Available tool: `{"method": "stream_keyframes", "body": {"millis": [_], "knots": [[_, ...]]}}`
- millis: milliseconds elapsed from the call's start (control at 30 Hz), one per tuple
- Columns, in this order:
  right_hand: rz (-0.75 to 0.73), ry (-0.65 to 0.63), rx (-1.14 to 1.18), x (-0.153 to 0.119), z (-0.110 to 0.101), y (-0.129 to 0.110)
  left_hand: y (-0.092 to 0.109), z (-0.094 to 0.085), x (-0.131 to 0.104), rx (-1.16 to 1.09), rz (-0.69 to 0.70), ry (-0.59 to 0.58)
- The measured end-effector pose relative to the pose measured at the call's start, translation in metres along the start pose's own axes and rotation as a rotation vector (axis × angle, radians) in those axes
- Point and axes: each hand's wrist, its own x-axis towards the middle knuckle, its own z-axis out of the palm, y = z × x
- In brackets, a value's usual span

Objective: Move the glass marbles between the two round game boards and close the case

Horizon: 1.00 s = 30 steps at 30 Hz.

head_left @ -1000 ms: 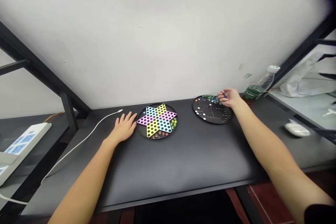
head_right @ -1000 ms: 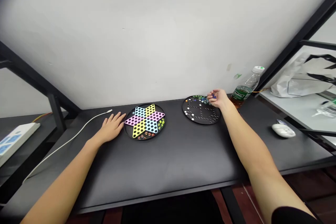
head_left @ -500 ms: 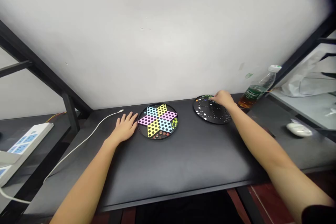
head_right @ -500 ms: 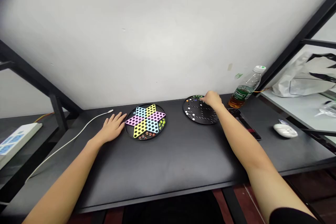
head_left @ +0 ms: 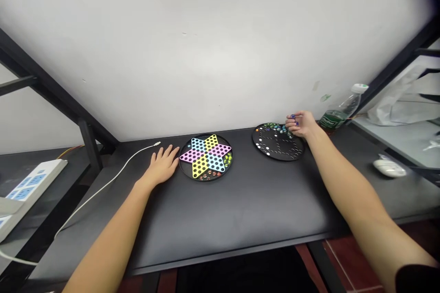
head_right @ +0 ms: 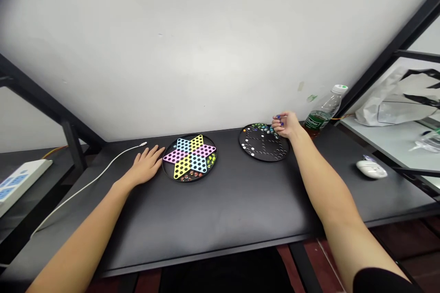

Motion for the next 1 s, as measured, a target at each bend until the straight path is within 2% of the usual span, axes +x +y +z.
{"method": "stream_keyframes", "body": {"millis": [67, 167, 233, 333, 433, 533, 700, 833, 933, 1000], "knots": [[-0.004, -0.022, 0.096, -0.004, -0.003, -0.002, 0.000, 0.000, 0.000, -0.002, -0.003, 0.000], [-0.077, 0.126, -0.023, 0.001, -0.001, 0.004, 0.000, 0.001, 0.001, 0.006, -0.001, 0.008], [-0.188, 0.321, -0.273, 0.009, 0.002, 0.011, 0.000, 0.001, 0.001, 0.018, 0.002, 0.012], [-0.371, 0.558, -0.830, 0.021, 0.005, 0.023, 0.001, 0.000, 0.001, 0.029, -0.001, 0.008], [-0.383, 0.593, -1.264, 0.028, 0.005, 0.029, 0.001, 0.000, 0.001, 0.033, -0.001, 0.004], [-0.300, 0.595, -1.426, 0.031, 0.004, 0.029, 0.000, 0.001, 0.001, 0.033, 0.001, 0.013], [-0.227, 0.615, -1.527, 0.031, 0.008, 0.027, 0.000, 0.001, 0.001, 0.024, 0.001, 0.011], [-0.249, 0.603, -1.487, 0.029, 0.011, 0.028, 0.003, -0.002, 0.000, 0.029, -0.007, 0.002], [-0.255, 0.593, -1.216, 0.024, 0.014, 0.024, 0.003, -0.003, -0.001, 0.015, -0.008, -0.009], [-0.233, 0.489, -0.893, 0.017, 0.016, 0.018, 0.003, -0.002, -0.001, 0.008, -0.008, -0.013]]}}
